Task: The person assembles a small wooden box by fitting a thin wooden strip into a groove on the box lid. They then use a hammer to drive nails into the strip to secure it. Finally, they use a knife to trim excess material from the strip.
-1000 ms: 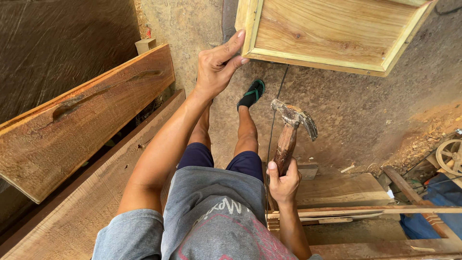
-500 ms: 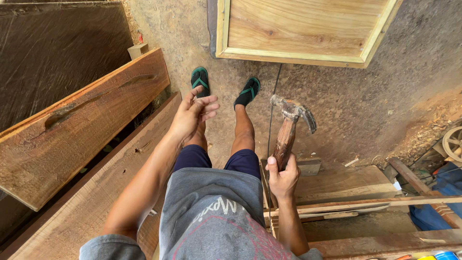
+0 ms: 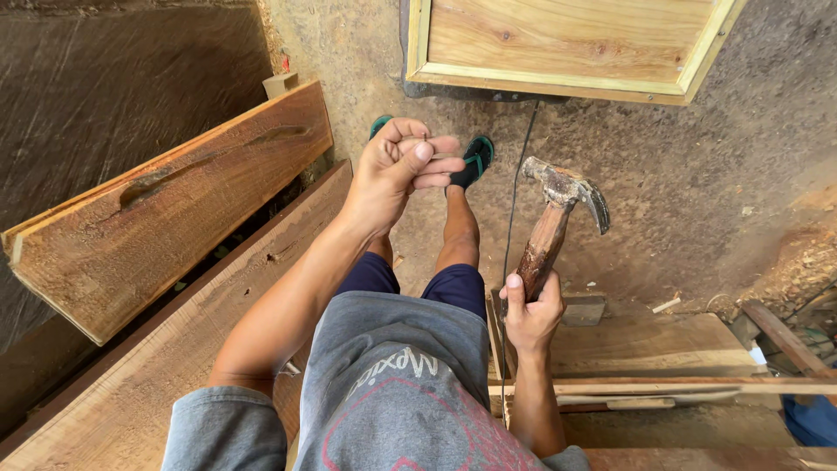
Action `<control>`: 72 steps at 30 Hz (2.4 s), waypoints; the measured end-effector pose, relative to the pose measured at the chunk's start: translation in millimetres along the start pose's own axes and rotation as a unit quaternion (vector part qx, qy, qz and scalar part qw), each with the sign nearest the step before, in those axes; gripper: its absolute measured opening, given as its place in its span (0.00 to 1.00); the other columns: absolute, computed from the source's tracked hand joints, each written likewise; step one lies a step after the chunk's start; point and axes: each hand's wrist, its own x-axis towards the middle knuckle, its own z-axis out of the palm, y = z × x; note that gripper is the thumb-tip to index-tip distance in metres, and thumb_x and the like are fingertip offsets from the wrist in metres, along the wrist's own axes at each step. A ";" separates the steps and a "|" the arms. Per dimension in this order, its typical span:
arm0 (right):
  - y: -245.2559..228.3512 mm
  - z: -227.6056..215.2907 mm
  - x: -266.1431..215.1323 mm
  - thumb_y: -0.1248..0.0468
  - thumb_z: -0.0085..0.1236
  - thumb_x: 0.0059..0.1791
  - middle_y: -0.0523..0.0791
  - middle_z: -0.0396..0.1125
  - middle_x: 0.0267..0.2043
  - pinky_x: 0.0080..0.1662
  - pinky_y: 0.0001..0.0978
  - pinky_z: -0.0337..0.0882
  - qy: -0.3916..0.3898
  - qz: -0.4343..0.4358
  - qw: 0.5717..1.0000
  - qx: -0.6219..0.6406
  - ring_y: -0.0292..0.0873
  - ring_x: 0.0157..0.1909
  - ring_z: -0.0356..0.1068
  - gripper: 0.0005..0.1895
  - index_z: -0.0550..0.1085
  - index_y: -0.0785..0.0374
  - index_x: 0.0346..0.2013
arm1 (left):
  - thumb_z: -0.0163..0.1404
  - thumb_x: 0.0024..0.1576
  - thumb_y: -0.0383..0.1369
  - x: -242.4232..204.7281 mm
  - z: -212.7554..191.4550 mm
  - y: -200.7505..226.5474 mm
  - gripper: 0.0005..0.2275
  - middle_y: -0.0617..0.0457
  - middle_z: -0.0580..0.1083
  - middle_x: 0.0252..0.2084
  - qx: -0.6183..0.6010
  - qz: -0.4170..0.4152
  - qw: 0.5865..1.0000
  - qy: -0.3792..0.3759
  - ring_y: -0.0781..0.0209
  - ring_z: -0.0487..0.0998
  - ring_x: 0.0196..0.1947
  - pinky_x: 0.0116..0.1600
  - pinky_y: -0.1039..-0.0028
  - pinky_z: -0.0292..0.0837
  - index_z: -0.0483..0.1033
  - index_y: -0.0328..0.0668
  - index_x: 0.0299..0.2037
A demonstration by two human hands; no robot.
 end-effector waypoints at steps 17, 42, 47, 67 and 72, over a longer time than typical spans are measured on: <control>3.2 -12.7 1.1 0.57 0.57 0.55 0.43 0.71 0.26 0.35 0.28 0.72 -0.009 -0.016 1.000 -0.022 0.36 0.28 0.72 0.14 0.69 0.67 0.42 | 0.57 0.65 0.23 56.9 41.9 -5.1 0.20 0.52 0.84 0.47 0.450 0.345 0.820 0.077 0.76 0.80 0.33 0.33 0.84 0.75 0.66 0.44 0.65; -41.5 -13.6 37.8 0.54 0.60 0.55 0.51 0.72 0.34 0.39 0.41 0.74 0.000 -0.161 0.974 -0.159 0.50 0.34 0.76 0.22 0.71 0.70 0.51 | 0.58 0.65 0.22 74.8 33.2 -12.3 0.25 0.50 0.81 0.48 0.592 0.517 0.617 0.037 0.58 0.86 0.45 0.45 0.72 0.84 0.61 0.43 0.68; -68.4 -4.6 58.1 0.55 0.62 0.54 0.54 0.72 0.37 0.39 0.43 0.74 0.004 -0.241 0.952 -0.191 0.55 0.36 0.76 0.25 0.70 0.71 0.57 | 0.58 0.65 0.22 72.6 35.7 -5.5 0.24 0.50 0.81 0.47 0.598 0.527 0.604 0.024 0.58 0.85 0.41 0.42 0.71 0.81 0.60 0.40 0.68; -72.3 9.3 81.2 0.61 0.62 0.55 0.53 0.72 0.35 0.37 0.41 0.74 -0.006 -0.266 0.931 -0.252 0.50 0.34 0.76 0.23 0.68 0.75 0.58 | 0.60 0.66 0.28 74.7 31.6 -3.6 0.25 0.54 0.79 0.39 0.633 0.469 0.614 0.049 0.59 0.81 0.33 0.38 0.68 0.77 0.61 0.43 0.71; -57.3 -1.5 59.0 0.57 0.59 0.56 0.48 0.70 0.31 0.36 0.38 0.73 0.027 -0.232 0.946 -0.225 0.46 0.31 0.75 0.20 0.69 0.71 0.52 | 0.63 0.65 0.32 55.3 20.7 -1.0 0.26 0.48 0.74 0.57 0.651 0.498 0.570 0.066 0.56 0.80 0.52 0.52 0.68 0.83 0.63 0.50 0.71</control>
